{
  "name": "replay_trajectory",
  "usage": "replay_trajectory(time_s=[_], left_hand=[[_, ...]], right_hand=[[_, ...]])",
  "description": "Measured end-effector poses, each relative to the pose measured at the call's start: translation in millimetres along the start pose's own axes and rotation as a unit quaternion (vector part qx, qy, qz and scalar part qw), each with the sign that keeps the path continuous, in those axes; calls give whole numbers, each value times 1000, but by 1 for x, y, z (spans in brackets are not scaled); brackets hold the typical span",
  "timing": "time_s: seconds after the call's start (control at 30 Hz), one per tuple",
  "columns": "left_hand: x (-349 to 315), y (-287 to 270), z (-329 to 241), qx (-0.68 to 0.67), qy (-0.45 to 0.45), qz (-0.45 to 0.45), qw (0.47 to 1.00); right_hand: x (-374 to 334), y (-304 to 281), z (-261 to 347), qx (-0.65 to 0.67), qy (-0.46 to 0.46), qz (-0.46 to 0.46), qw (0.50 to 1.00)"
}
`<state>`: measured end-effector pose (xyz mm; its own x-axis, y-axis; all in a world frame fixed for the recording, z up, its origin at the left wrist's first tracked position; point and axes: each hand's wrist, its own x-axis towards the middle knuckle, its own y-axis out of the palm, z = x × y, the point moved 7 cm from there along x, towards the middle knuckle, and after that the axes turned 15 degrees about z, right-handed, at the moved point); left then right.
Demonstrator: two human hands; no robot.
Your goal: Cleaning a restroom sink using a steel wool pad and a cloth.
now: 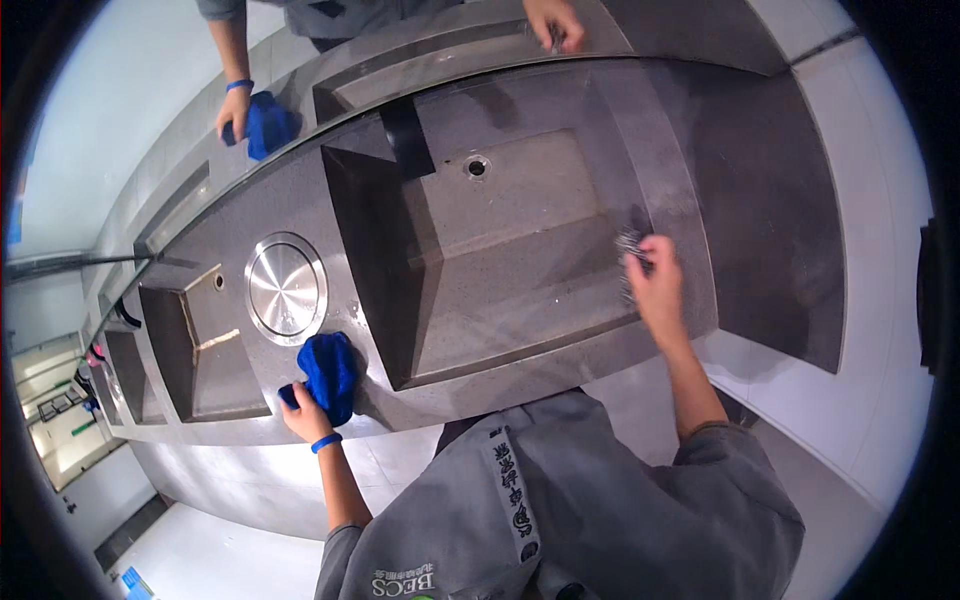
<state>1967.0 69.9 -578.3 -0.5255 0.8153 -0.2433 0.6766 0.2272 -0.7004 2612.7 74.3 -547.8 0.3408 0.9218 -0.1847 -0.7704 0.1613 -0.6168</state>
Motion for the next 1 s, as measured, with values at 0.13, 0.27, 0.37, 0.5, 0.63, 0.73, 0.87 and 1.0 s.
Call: replay_trajectory(time_s=[0.13,0.27,0.37,0.5,0.63,0.73,0.87,1.0], left_hand=[[-5,30,-11,121,110,-61,985],[-13,33,-16,142,118,-113,976],[-13,32,-20,167,114,-136,970],[-14,29,-18,169,113,-127,971],[-14,34,-20,159,127,-123,971],[-15,29,-24,152,120,-130,972],[-11,35,-23,145,124,-111,975],[-12,33,-22,149,119,-124,974]], right_hand=[[85,99,-50,-174,-68,61,980],[130,143,-113,-310,4,43,950],[130,205,-142,-378,40,12,925],[124,311,-19,-198,-169,96,961],[152,307,18,-122,-220,99,963],[91,314,44,-132,-307,215,918],[75,356,22,-222,-385,415,794],[200,329,12,-236,-294,263,888]])
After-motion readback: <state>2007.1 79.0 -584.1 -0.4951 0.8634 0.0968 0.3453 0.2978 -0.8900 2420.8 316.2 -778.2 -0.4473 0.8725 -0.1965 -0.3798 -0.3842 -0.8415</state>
